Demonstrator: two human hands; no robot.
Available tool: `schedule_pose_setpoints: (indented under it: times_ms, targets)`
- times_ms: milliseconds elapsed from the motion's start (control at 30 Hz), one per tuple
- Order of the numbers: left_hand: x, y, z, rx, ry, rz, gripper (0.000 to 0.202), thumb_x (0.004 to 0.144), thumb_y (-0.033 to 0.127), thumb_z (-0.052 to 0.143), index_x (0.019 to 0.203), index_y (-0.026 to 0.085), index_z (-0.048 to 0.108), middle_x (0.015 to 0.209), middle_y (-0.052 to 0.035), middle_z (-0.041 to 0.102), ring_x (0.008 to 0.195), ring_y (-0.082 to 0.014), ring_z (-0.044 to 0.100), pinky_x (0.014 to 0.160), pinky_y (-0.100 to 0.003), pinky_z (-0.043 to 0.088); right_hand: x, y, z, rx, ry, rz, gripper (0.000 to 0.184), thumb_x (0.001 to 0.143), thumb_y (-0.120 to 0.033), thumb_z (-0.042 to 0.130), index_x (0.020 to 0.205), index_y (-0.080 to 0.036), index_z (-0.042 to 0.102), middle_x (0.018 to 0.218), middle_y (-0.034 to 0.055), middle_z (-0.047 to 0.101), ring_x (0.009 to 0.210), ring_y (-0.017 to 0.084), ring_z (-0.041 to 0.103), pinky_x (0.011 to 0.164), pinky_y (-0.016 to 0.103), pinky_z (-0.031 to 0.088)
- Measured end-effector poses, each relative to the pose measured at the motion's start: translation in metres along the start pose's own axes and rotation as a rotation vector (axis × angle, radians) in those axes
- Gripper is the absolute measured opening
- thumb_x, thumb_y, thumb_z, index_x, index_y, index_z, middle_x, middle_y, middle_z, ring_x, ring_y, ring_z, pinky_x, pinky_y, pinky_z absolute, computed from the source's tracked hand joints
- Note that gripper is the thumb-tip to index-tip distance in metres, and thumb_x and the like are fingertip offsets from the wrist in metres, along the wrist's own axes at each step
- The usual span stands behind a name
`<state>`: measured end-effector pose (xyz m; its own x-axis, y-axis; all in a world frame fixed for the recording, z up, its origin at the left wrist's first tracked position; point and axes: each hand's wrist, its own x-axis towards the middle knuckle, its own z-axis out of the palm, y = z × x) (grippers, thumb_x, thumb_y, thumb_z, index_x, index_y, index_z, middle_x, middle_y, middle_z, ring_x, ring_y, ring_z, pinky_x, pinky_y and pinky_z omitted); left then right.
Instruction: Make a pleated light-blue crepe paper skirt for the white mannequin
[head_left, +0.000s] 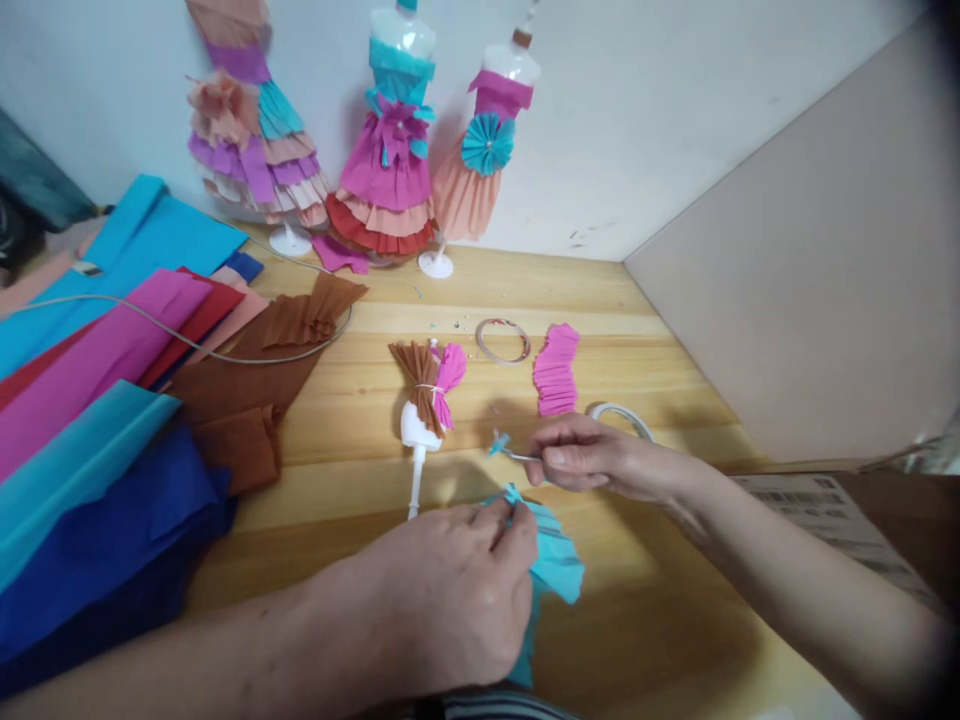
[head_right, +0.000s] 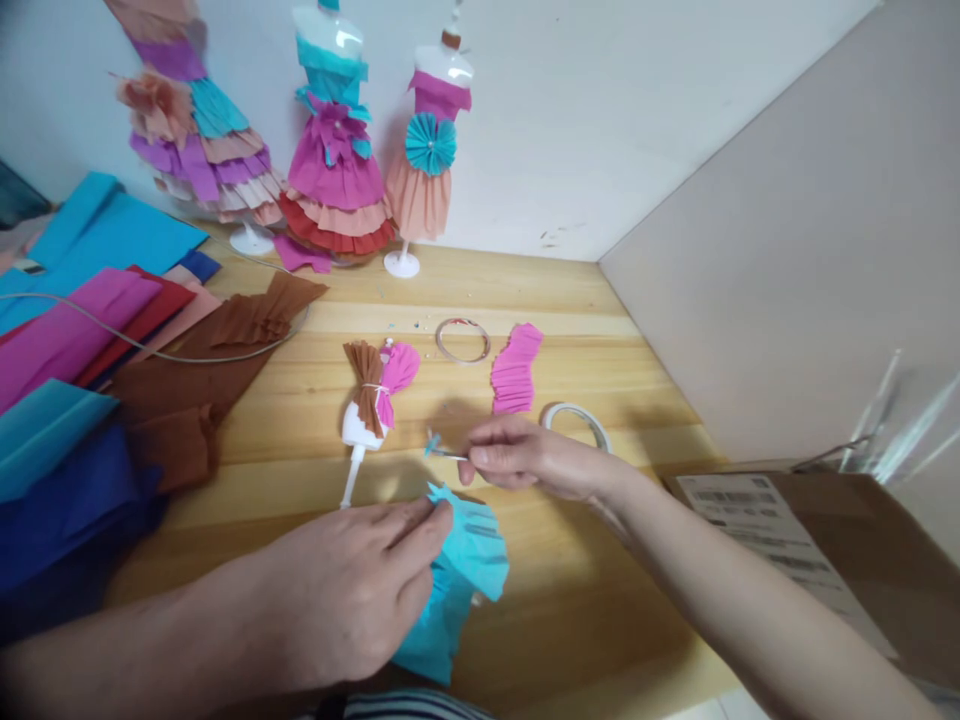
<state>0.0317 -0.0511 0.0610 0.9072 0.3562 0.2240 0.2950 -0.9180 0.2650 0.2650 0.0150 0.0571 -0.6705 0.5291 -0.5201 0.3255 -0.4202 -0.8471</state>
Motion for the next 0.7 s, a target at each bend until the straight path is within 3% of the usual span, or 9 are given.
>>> schedule_pose_setpoints:
  times_ms: [67, 100, 200, 267, 367, 467, 600, 700]
  targets:
    - [0.001, 0.0, 0.0, -0.004, -0.018, -0.018, 0.029, 0.09, 0.009, 0.037, 0.102, 0.001, 0.062, 0.112, -0.0215, 0.065, 0.096, -0.0249, 0.065, 0.078, -0.033, 0.055, -0.001, 0.0, 0.002, -0.034, 0.007, 0.042, 0.047, 0.08, -0.056, 0.059, 0.084, -0.01, 0.064, 0.047, -0.0098, 0.031, 0.041, 0.006, 0.021, 0.042, 0.024, 0.013]
    - [0.001, -0.001, 0.0, 0.006, -0.029, -0.02, 0.029, 0.09, 0.009, 0.036, 0.101, 0.001, 0.062, 0.112, -0.0212, 0.066, 0.096, -0.0253, 0.065, 0.078, -0.033, 0.055, 0.0, 0.0, 0.003, -0.107, 0.072, 0.054, 0.047, 0.081, -0.057, 0.057, 0.085, -0.011, 0.064, 0.048, -0.0091, 0.032, 0.042, 0.006, 0.022, 0.042, 0.024, 0.015]
    - [0.002, -0.002, -0.002, 0.068, -0.051, 0.016, 0.028, 0.09, 0.01, 0.037, 0.093, 0.002, 0.063, 0.113, -0.0228, 0.065, 0.096, -0.0276, 0.065, 0.076, -0.034, 0.055, 0.002, 0.0, 0.005, -0.538, 0.443, 0.041, 0.039, 0.085, -0.051, 0.052, 0.082, -0.014, 0.063, 0.053, -0.0049, 0.041, 0.048, 0.009, 0.032, 0.046, 0.024, 0.021]
    - [0.001, -0.002, -0.003, 0.1, -0.045, 0.043, 0.026, 0.089, 0.01, 0.038, 0.09, 0.003, 0.063, 0.113, -0.0245, 0.065, 0.095, -0.0291, 0.065, 0.074, -0.036, 0.055, 0.003, 0.001, 0.005, -0.799, 0.595, 0.036, 0.034, 0.086, -0.047, 0.05, 0.082, -0.016, 0.064, 0.059, -0.0011, 0.051, 0.053, 0.012, 0.041, 0.049, 0.025, 0.028]
    - [-0.002, -0.003, -0.008, 0.089, 0.019, 0.06, 0.025, 0.089, 0.011, 0.038, 0.085, 0.007, 0.062, 0.117, -0.0214, 0.063, 0.093, -0.0289, 0.065, 0.065, -0.036, 0.055, 0.005, 0.006, 0.004, -0.93, 0.664, 0.01, 0.036, 0.088, -0.044, 0.046, 0.108, -0.017, 0.061, 0.075, 0.0042, 0.066, 0.061, 0.017, 0.056, 0.054, 0.026, 0.038]
    - [-0.004, -0.006, -0.013, 0.009, 0.074, 0.089, 0.023, 0.089, 0.011, 0.038, 0.078, 0.013, 0.059, 0.123, -0.0135, 0.06, 0.087, -0.0229, 0.063, 0.06, -0.031, 0.052, 0.006, 0.015, 0.004, -1.001, 0.709, 0.023, 0.047, 0.089, -0.044, 0.043, 0.125, -0.016, 0.051, 0.082, 0.0075, 0.071, 0.068, 0.021, 0.064, 0.057, 0.028, 0.043]
    - [-0.005, -0.011, -0.015, -0.012, 0.06, 0.124, 0.014, 0.086, 0.015, 0.046, 0.077, 0.015, 0.057, 0.106, -0.0116, 0.062, 0.076, -0.0203, 0.059, 0.054, -0.031, 0.046, 0.009, 0.022, 0.005, -0.948, 0.696, 0.01, 0.049, 0.089, -0.045, 0.044, 0.126, -0.014, 0.05, 0.094, 0.0107, 0.073, 0.082, 0.025, 0.068, 0.066, 0.032, 0.049]
    - [-0.006, -0.012, -0.013, 0.011, -0.008, 0.121, 0.006, 0.081, 0.017, 0.053, 0.077, 0.016, 0.057, 0.082, -0.007, 0.06, 0.062, -0.0192, 0.053, 0.045, -0.032, 0.04, 0.009, 0.017, 0.008, -0.887, 0.693, -0.022, 0.042, 0.09, -0.046, 0.041, 0.111, -0.015, 0.06, 0.087, 0.0076, 0.073, 0.073, 0.022, 0.067, 0.061, 0.03, 0.048]
